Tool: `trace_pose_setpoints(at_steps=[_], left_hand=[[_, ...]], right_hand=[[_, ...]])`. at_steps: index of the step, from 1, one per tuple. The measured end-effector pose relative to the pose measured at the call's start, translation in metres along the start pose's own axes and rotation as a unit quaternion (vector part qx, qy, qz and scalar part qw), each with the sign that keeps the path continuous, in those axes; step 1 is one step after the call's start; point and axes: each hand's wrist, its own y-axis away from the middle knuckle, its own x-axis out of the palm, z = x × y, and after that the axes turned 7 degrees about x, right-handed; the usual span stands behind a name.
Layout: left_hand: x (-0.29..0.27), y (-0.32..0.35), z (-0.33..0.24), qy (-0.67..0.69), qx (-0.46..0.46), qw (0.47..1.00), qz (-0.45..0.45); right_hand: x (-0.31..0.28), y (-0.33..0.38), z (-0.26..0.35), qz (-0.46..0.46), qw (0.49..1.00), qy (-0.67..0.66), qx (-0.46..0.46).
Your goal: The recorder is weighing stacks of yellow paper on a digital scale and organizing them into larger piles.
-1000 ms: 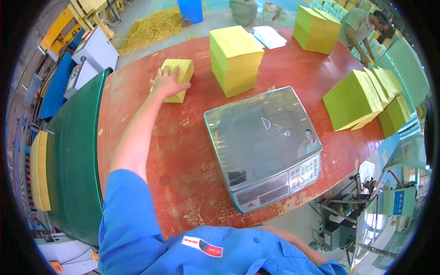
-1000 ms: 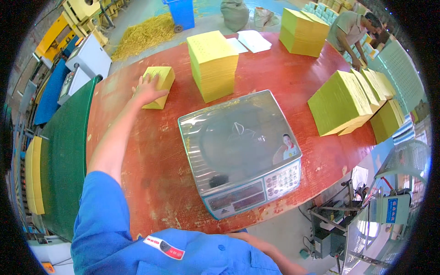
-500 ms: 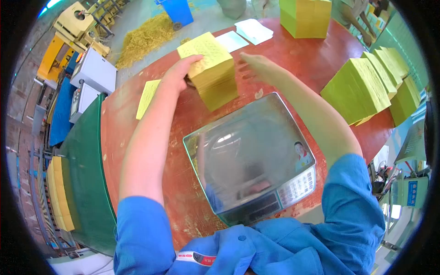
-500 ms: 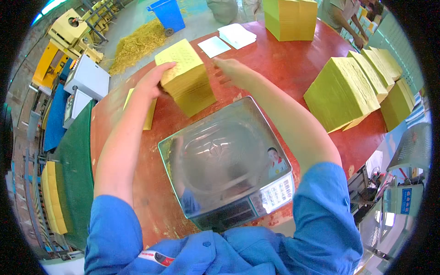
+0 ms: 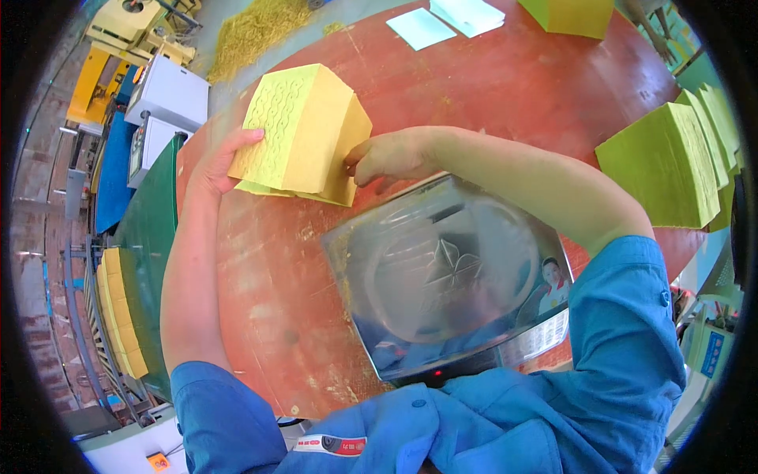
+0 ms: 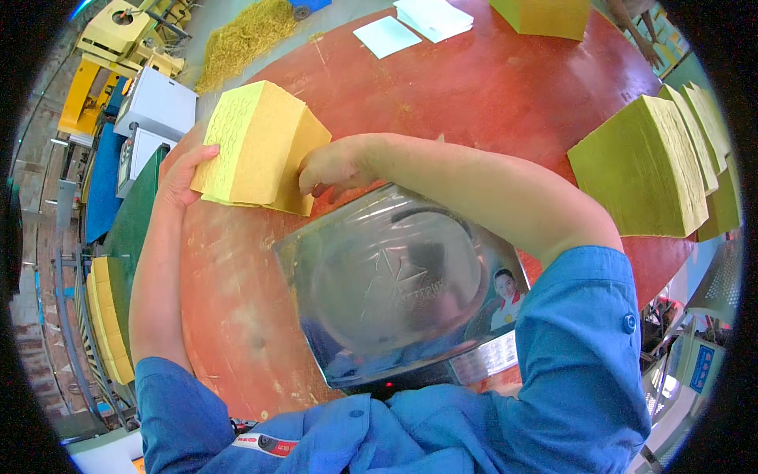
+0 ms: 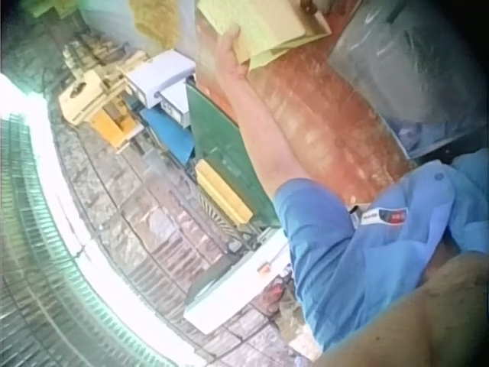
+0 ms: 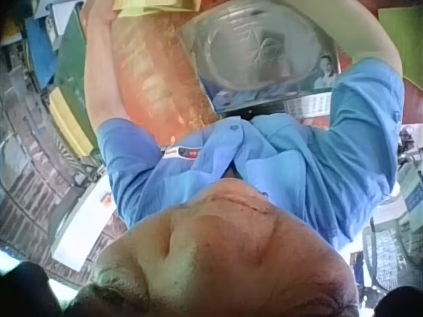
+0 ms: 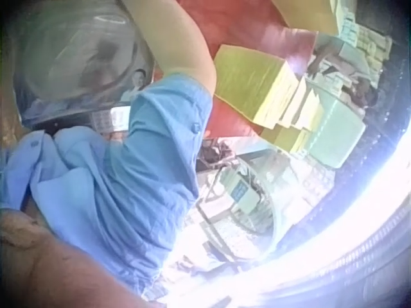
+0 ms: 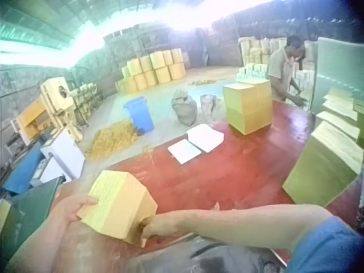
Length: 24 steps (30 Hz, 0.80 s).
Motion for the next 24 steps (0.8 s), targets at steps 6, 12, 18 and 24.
trace_pose_setpoints(at_steps=[6,12,18,24], left_hand=[[-0.011,0.046,0.008,-0.028,-0.013,0.999,0.013],[-0.029,0.133,0.043,0.007,0.011,1.000,-0.002],[-0.065,0.237,0.084,0.034,0.020,0.996,-0.079],[-0.073,0.348,0.132,0.039,-0.010,0.991,-0.127]], right_hand=[[0.032,-0.019,0.010,0.038,0.986,0.164,0.023],[0.072,-0.062,0.051,0.070,0.928,0.365,0.014],[0.166,-0.107,0.065,0.112,0.826,0.548,-0.070],[0.273,-0.108,0.041,0.183,0.801,0.552,-0.142]])
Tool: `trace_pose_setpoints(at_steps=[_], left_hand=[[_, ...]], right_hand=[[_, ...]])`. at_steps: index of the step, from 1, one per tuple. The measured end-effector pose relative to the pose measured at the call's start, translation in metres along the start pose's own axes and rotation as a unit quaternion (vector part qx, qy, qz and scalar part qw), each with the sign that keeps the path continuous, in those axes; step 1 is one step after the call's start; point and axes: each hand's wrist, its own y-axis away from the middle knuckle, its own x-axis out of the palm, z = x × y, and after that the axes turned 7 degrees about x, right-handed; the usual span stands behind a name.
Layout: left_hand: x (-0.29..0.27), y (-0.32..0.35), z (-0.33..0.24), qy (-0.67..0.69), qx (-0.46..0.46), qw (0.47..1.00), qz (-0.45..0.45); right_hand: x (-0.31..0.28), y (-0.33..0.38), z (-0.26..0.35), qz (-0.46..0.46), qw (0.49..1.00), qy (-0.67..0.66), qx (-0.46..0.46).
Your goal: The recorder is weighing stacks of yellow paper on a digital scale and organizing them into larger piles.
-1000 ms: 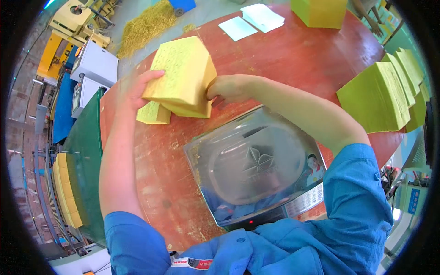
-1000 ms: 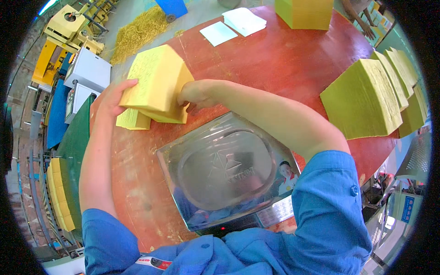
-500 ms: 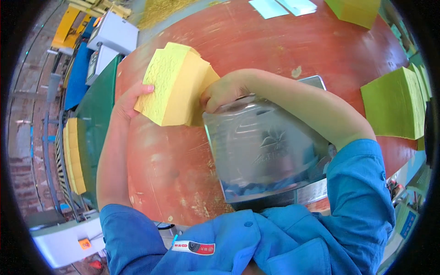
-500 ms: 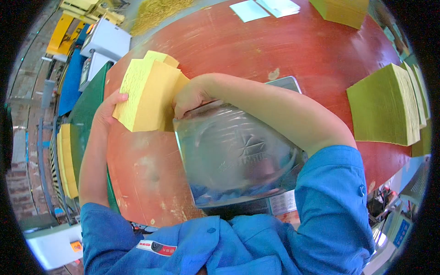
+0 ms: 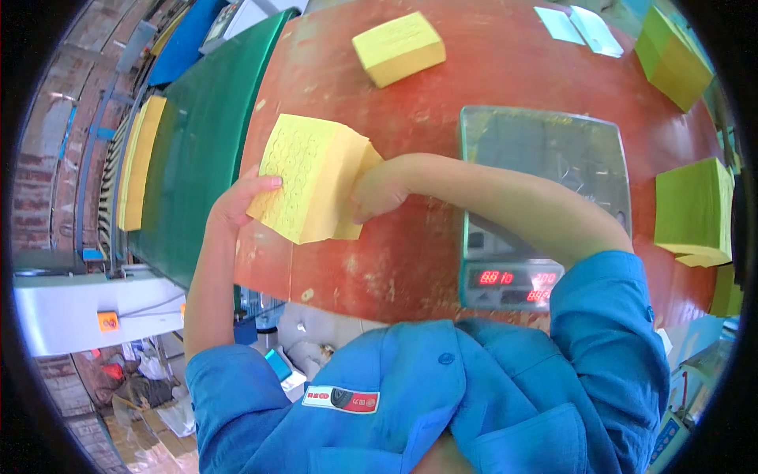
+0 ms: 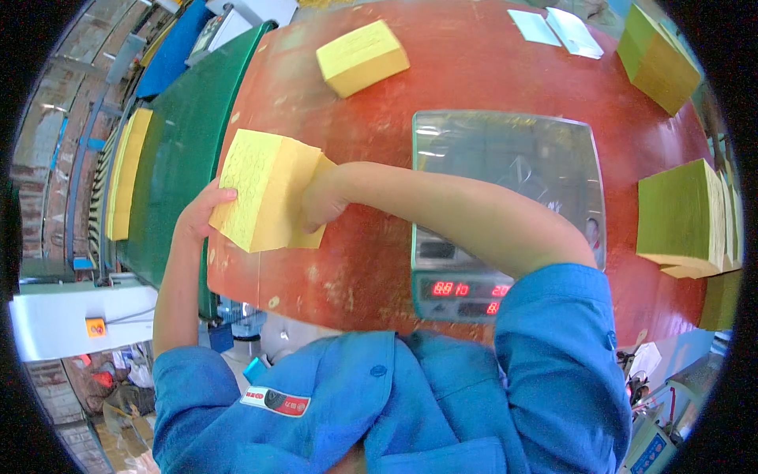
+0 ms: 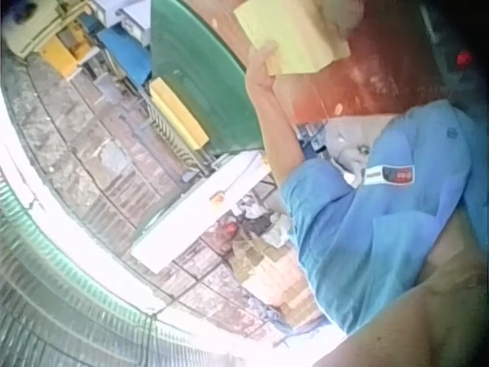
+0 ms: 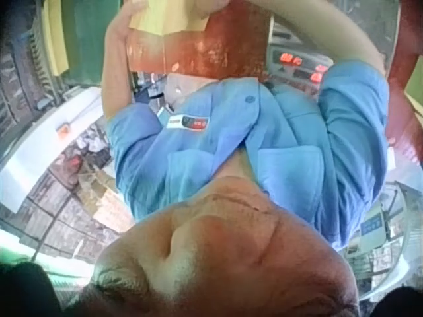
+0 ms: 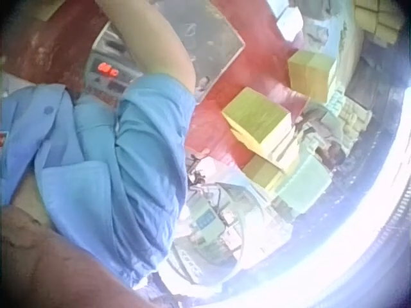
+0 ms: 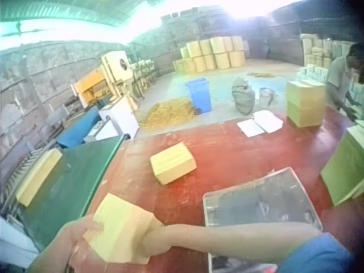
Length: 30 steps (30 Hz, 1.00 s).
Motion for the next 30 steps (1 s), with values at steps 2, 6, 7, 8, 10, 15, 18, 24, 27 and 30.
trace_pose_setpoints(at_steps=[2,6,7,8,10,15,18,24,27,30], left_hand=[[-0.001,0.038,0.013,-0.006,-0.020,1.000,-0.011],[0.013,0.108,0.037,-0.083,-0.054,0.995,0.009],[0.015,0.117,0.044,-0.126,-0.067,0.989,0.038],[0.024,0.126,0.050,-0.105,-0.060,0.991,0.060],[0.046,0.140,0.058,-0.088,-0.046,0.991,0.085],[0.087,0.153,0.055,-0.082,-0.015,0.982,0.171],[0.098,0.147,0.055,-0.084,0.001,0.970,0.227],[0.096,0.157,0.070,-0.047,0.030,0.977,0.207],[0.073,0.161,0.081,0.064,-0.019,0.992,0.110],[0.030,0.154,0.145,0.311,0.051,0.945,0.093]], right_hand=[[0.020,0.009,0.041,0.018,0.999,-0.026,0.042],[0.092,0.039,0.113,-0.034,0.980,-0.121,0.156],[0.116,0.050,0.127,-0.079,0.969,-0.155,0.175],[0.146,0.057,0.133,-0.138,0.961,-0.191,0.142],[0.198,0.071,0.145,-0.181,0.931,-0.292,0.124],[0.303,0.089,0.179,-0.226,0.749,-0.602,0.161],[0.345,0.060,0.180,-0.282,0.379,-0.878,0.076],[0.319,0.041,0.200,-0.337,0.361,-0.869,0.028],[0.285,0.069,0.211,-0.440,0.492,-0.741,0.122],[0.235,0.096,0.220,-0.533,0.655,-0.485,0.228]])
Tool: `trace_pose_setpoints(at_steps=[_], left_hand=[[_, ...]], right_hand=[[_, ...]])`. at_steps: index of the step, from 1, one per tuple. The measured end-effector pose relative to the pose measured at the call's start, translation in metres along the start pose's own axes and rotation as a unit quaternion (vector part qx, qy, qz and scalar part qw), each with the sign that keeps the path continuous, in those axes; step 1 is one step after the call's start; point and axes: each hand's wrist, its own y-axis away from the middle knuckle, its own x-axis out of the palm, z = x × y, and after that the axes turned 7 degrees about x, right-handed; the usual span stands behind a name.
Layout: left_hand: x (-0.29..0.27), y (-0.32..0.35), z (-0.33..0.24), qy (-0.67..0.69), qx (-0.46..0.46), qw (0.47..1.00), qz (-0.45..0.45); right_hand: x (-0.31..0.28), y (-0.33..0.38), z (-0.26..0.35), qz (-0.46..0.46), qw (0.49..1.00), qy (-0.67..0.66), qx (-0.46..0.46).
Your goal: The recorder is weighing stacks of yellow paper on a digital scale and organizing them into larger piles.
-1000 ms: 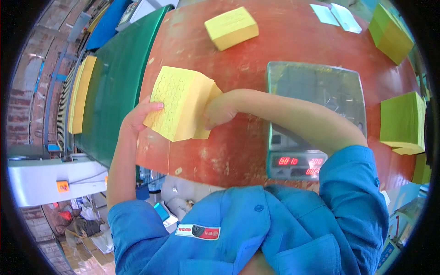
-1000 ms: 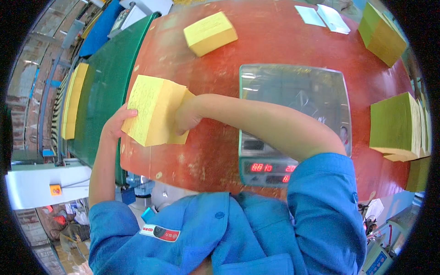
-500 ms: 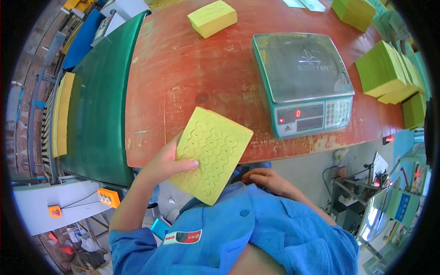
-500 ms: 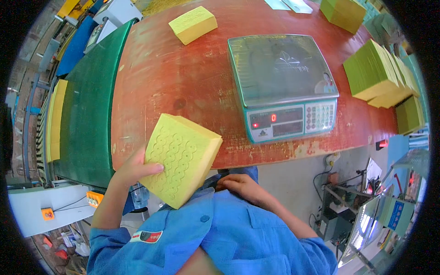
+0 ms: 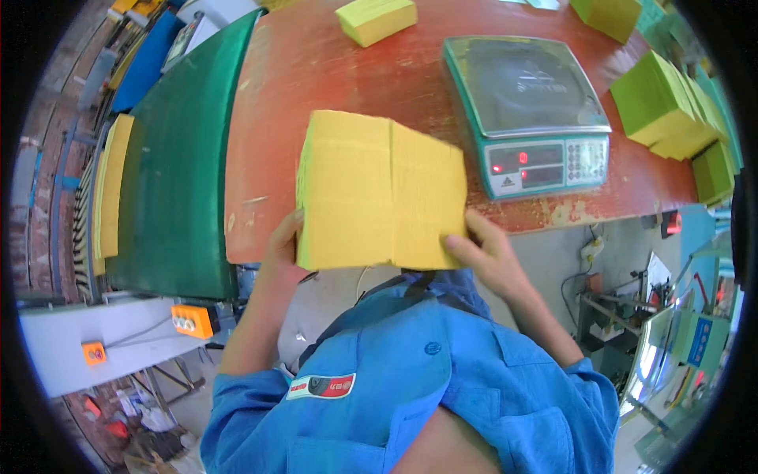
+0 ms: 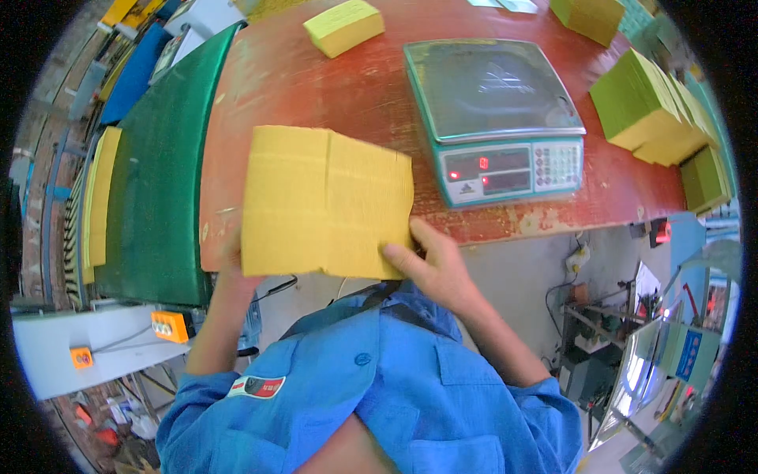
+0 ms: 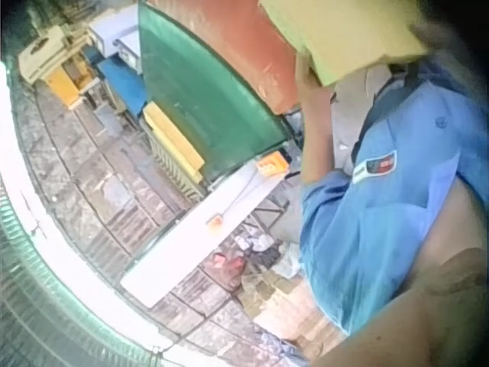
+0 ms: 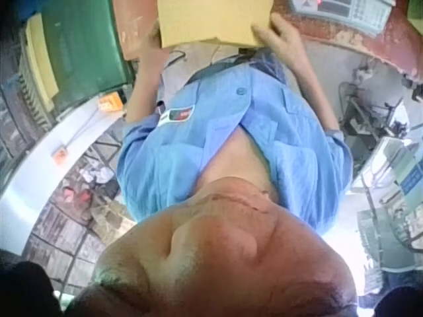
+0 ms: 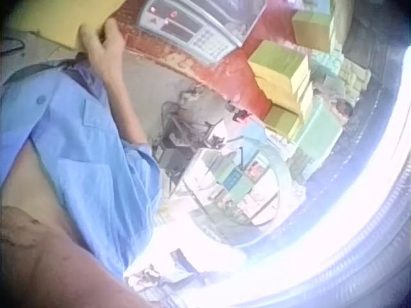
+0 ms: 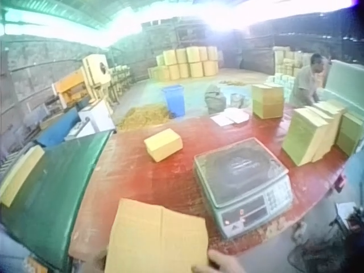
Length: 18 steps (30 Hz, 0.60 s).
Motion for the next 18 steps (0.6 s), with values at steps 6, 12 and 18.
trace_pose_setpoints(at_steps=[6,12,18], left_hand=[[-0.042,-0.010,0.035,-0.284,0.158,0.940,-0.102],[-0.054,-0.005,0.019,-0.354,0.152,0.919,-0.085],[-0.050,-0.018,0.000,-0.156,0.029,0.981,-0.115]], right_hand=[[-0.004,-0.046,0.047,-0.014,0.941,0.338,0.006],[-0.003,-0.058,0.038,0.006,0.945,0.327,0.030],[-0.013,-0.076,0.014,-0.018,0.991,0.132,0.025]])
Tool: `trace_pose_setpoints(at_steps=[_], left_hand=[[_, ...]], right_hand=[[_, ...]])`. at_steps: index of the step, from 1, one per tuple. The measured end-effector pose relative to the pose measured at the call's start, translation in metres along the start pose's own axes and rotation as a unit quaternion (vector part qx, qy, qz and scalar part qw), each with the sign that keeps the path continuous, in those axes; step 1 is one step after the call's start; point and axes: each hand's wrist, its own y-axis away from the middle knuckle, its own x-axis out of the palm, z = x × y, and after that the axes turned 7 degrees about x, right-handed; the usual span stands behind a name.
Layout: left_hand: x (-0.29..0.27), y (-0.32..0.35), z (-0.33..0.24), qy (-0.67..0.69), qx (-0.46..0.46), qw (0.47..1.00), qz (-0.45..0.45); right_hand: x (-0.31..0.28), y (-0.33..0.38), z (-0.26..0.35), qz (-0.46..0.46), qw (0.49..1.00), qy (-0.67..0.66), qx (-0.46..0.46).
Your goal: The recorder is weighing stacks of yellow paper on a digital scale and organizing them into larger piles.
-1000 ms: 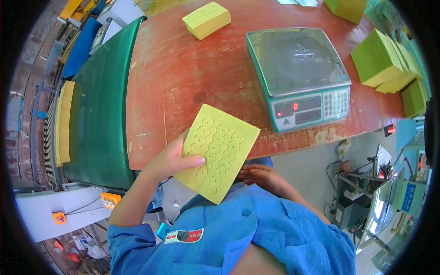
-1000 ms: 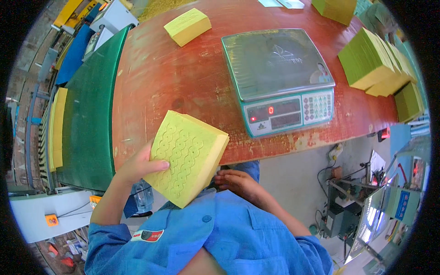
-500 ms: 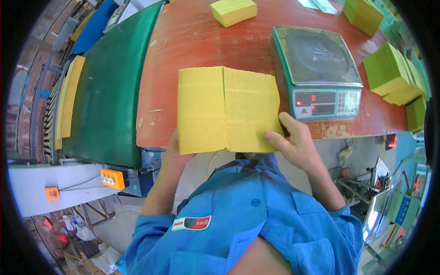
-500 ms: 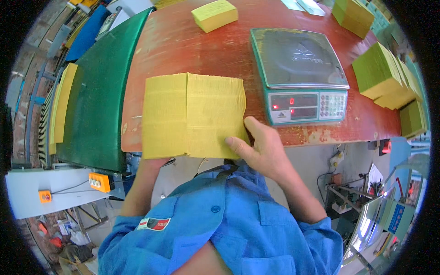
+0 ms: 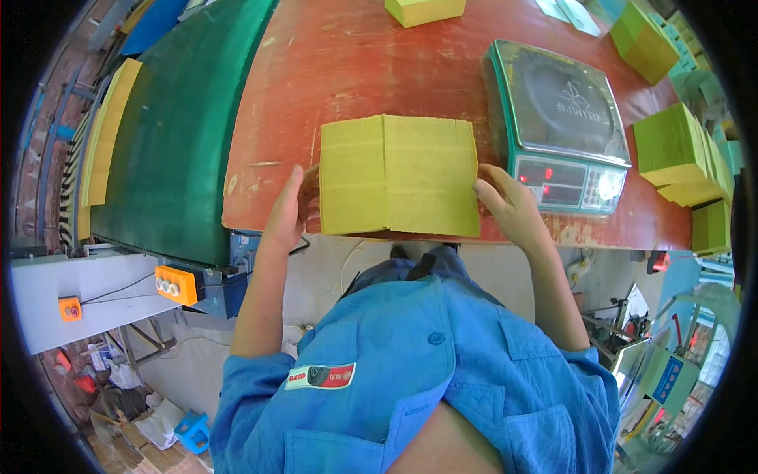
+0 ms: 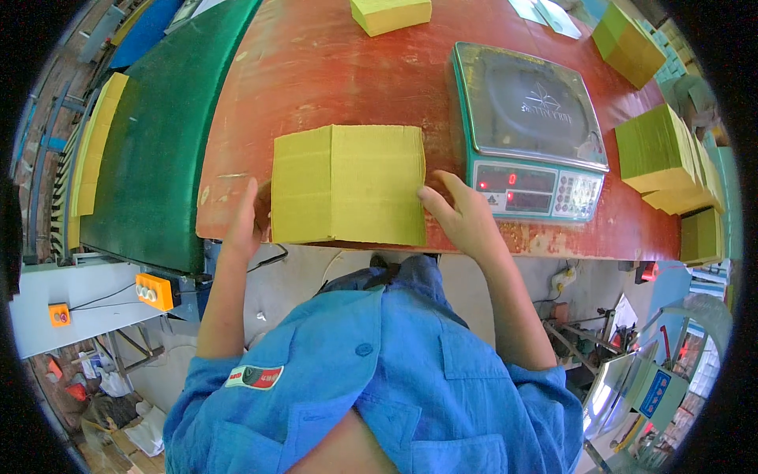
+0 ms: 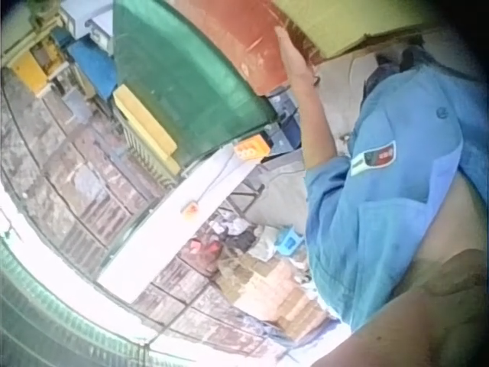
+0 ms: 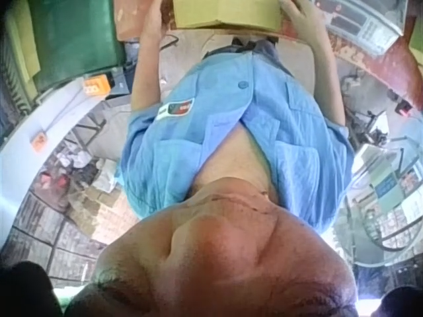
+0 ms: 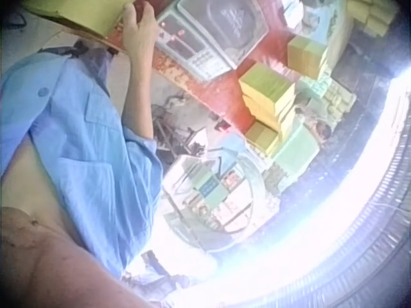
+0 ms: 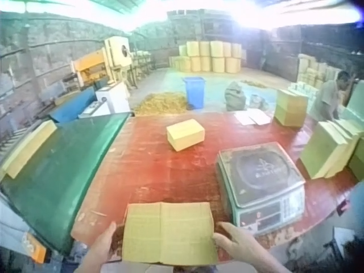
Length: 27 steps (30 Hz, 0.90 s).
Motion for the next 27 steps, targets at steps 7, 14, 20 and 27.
trace_pose_setpoints(at_steps=[7,14,20,27], left_hand=[[0.040,-0.002,-0.006,-0.224,0.189,0.956,-0.010],[0.033,0.006,0.030,-0.266,0.264,0.926,0.052],[0.027,-0.004,0.053,-0.178,0.267,0.947,0.024],[-0.008,0.018,0.083,-0.088,0.287,0.953,-0.051]], right_hand=[[0.027,-0.002,0.026,0.018,0.995,0.019,-0.095],[0.047,-0.019,-0.018,0.055,0.975,-0.176,-0.121],[0.049,-0.031,-0.032,0.045,0.984,-0.113,-0.128],[0.050,-0.021,-0.034,0.023,0.984,-0.103,-0.145]])
